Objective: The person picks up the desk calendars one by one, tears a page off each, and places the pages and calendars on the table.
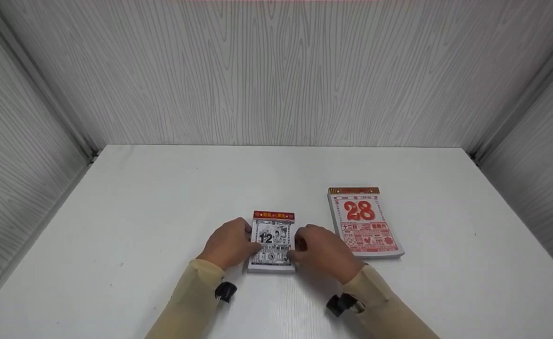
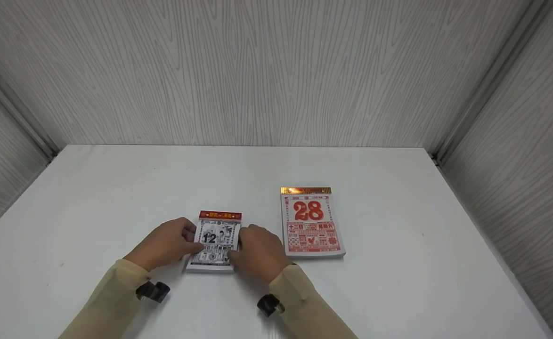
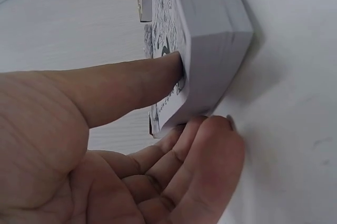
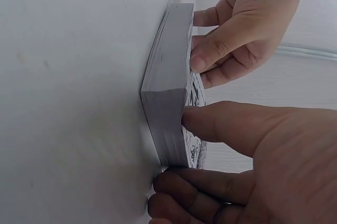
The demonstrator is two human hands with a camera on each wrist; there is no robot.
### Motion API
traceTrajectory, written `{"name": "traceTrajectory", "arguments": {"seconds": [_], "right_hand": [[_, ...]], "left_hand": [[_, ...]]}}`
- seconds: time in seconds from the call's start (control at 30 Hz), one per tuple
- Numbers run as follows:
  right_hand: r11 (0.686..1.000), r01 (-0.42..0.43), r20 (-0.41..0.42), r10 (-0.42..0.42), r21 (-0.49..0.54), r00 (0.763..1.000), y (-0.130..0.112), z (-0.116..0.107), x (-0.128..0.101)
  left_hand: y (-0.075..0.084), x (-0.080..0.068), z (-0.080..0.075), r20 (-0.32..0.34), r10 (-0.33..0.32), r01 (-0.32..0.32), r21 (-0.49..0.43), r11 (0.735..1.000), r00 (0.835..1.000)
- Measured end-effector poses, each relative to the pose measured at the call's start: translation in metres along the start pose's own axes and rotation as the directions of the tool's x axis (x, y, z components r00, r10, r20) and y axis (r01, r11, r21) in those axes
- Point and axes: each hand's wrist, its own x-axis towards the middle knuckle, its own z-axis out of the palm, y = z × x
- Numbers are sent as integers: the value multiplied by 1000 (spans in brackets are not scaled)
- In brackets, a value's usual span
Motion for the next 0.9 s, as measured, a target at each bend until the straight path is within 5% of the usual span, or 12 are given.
{"name": "traceTrajectory", "arguments": {"seconds": [0.5,0.9], "right_hand": [[998,66,-39,-66,-3,997,1,-1,-3],[999,50,-112,-48,11,993,3,-4,-3]], "left_hand": [[3,-3,-1,20,31,-30,-71,997,999],[9,0,1,-31,92,-96,-136,986,995]]}}
